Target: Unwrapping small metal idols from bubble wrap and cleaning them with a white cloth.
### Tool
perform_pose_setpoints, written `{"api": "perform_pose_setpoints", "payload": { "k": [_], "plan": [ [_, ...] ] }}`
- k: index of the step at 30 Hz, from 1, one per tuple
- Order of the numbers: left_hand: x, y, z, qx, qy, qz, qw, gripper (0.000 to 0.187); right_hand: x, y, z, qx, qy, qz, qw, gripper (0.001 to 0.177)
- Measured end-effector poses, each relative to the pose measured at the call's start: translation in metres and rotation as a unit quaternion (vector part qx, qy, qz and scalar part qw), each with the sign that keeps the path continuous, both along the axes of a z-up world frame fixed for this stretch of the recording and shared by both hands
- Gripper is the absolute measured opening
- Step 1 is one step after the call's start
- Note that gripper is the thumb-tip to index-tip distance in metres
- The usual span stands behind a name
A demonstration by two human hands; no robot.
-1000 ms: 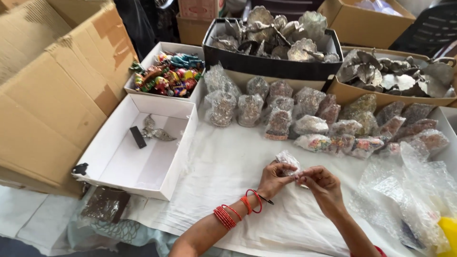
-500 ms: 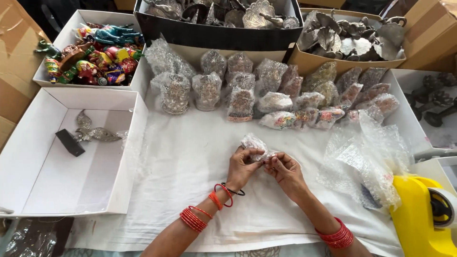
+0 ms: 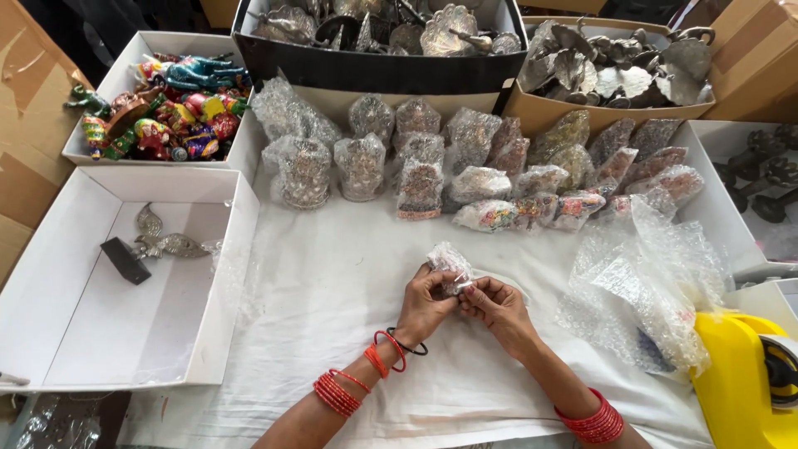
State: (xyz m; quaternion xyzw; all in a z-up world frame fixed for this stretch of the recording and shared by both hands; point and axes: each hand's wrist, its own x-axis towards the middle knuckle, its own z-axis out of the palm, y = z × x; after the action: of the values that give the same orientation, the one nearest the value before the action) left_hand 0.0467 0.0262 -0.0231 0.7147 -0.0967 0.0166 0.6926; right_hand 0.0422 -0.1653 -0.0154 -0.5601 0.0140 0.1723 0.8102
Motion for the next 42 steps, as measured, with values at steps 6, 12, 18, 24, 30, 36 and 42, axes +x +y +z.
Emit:
{"api": "perform_pose_setpoints", "payload": {
  "k": [6, 12, 18, 24, 30, 36, 42],
  "plan": [
    [-0.002, 0.001, 0.014, -0.003, 0.027, 0.009, 1.000, 0.036, -0.004, 0.003, 0.005, -0.013, -0.005, -0.011, 1.000, 0.018],
    [-0.001, 0.002, 0.012, 0.005, 0.035, 0.016, 0.999, 0.034, -0.004, 0.004, 0.004, -0.026, 0.005, -0.020, 0.999, 0.019],
    [-0.002, 0.004, 0.017, -0.036, 0.036, -0.009, 0.999, 0.035, -0.004, 0.002, 0.001, -0.023, -0.005, -0.013, 1.000, 0.020],
    [-0.003, 0.004, 0.020, -0.029, 0.041, -0.020, 0.999, 0.035, -0.002, 0.005, 0.001, -0.034, 0.019, -0.031, 0.999, 0.018],
    [-0.006, 0.012, 0.016, -0.149, 0.067, -0.072, 0.984, 0.026, -0.003, 0.011, 0.008, -0.072, 0.023, -0.035, 0.997, 0.017],
    [-0.001, -0.001, -0.010, -0.154, 0.081, -0.013, 0.985, 0.025, -0.006, 0.017, 0.009, -0.118, 0.017, -0.057, 0.991, 0.018],
    [-0.002, -0.002, -0.002, -0.183, 0.092, 0.007, 0.979, 0.024, -0.010, 0.021, 0.015, -0.114, -0.003, -0.045, 0.993, 0.017]
  ]
}}
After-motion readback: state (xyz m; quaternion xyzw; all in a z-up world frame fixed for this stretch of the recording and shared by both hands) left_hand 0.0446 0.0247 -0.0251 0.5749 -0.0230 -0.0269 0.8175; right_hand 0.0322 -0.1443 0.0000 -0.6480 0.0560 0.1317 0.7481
